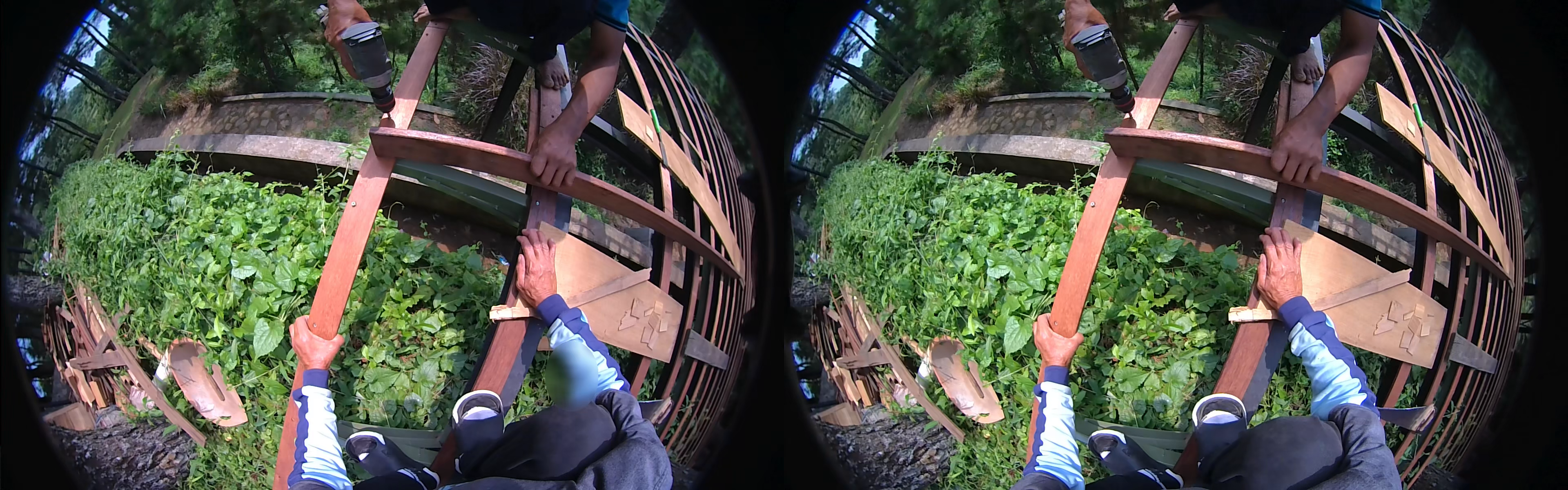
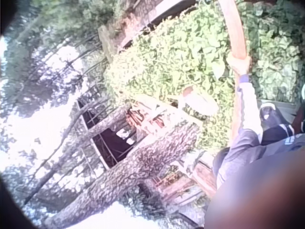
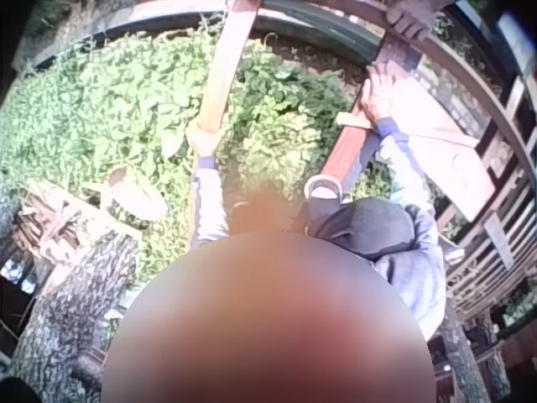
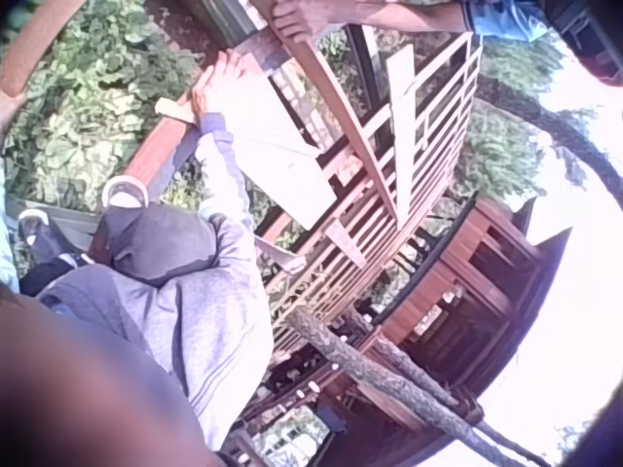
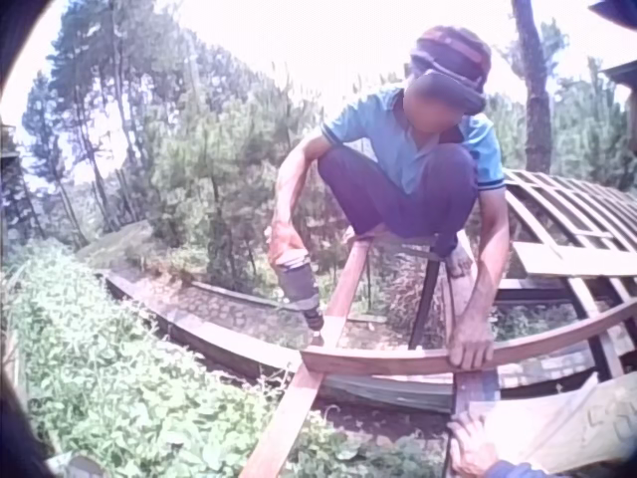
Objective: The person positions curved wooden slats onto a curved frame and uses a cordless drill to fasten them with screws. A coworker assists by holding pieces and using a utility knife nearby. The assembly progresses along the frame as additional slats are added and secured.
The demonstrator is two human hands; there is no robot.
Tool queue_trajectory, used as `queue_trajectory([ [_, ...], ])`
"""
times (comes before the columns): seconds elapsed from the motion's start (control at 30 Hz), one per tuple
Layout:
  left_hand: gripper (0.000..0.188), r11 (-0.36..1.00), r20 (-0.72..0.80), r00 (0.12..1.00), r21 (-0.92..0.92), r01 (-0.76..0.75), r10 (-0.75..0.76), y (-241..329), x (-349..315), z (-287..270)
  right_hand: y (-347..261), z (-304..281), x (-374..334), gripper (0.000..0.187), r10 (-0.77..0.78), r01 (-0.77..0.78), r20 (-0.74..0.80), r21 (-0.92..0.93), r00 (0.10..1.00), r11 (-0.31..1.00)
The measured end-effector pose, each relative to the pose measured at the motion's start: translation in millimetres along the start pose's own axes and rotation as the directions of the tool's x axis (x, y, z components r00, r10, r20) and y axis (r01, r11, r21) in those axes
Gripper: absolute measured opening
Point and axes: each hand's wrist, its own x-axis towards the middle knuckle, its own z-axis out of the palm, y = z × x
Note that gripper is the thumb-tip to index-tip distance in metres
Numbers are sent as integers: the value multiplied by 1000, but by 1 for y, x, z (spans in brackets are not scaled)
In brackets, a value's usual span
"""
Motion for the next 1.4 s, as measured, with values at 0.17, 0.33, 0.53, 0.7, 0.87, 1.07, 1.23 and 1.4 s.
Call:
queue_trajectory([
  [0.17,59,1000,6,1000,5,2,-2,0,0,0,0,0,0,39,-6,6,-12,-2,1000,1000],
  [0.33,59,1000,6,1000,-2,-2,2,-1,0,0,0,0,0,39,-2,2,-2,-4,1000,1000],
  [0.53,59,1000,7,1000,5,-7,7,-2,0,0,0,1,0,39,-3,3,0,-17,1000,1000],
  [0.7,59,1000,15,1000,-4,9,-9,-1,0,0,0,1,0,40,-13,12,-10,-32,1000,999],
  [0.87,59,1000,16,1000,19,18,-19,-1,1,0,-1,-1,1,39,-15,14,-13,-21,1000,1000],
  [1.07,59,1000,-3,1000,-20,-24,24,0,0,0,-1,-1,1,38,-3,3,-4,-26,1000,1000],
  [1.23,58,1000,8,1000,-11,6,-6,1,0,-1,0,1,-1,41,6,-6,18,-39,1000,999],
  [1.4,60,1000,3,1000,-24,11,-11,0,0,0,0,1,-3,42,21,-20,30,-39,999,999],
])
